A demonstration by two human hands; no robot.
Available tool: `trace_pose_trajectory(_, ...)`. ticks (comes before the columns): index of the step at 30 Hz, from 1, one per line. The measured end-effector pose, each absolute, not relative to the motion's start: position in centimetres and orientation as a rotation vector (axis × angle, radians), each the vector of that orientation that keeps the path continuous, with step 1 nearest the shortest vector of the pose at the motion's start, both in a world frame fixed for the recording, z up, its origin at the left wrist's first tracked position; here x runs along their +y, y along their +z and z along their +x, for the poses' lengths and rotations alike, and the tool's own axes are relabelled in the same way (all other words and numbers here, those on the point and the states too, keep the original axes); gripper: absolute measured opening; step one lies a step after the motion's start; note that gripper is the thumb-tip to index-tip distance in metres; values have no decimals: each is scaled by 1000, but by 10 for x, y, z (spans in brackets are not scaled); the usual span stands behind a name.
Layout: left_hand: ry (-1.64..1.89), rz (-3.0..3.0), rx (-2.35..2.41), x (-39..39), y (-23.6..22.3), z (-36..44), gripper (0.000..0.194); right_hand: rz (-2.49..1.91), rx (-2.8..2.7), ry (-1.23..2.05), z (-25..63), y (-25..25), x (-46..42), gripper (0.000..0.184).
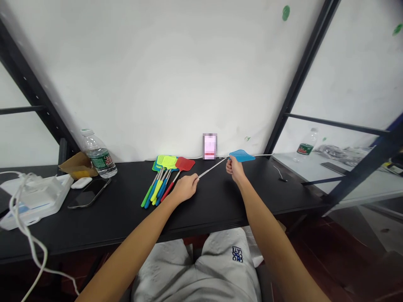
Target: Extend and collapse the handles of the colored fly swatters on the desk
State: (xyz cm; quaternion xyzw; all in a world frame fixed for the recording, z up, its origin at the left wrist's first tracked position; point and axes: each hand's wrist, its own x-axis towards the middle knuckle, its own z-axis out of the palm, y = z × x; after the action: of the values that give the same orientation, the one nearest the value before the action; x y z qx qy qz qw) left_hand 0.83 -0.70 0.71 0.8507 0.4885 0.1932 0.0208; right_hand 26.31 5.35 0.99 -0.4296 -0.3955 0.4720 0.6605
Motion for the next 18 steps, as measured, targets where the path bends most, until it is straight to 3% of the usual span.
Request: trace_pose_trajectory(18,621,2677,1456,-9,7,8,28,-957,-898,1188,257,11,52,38)
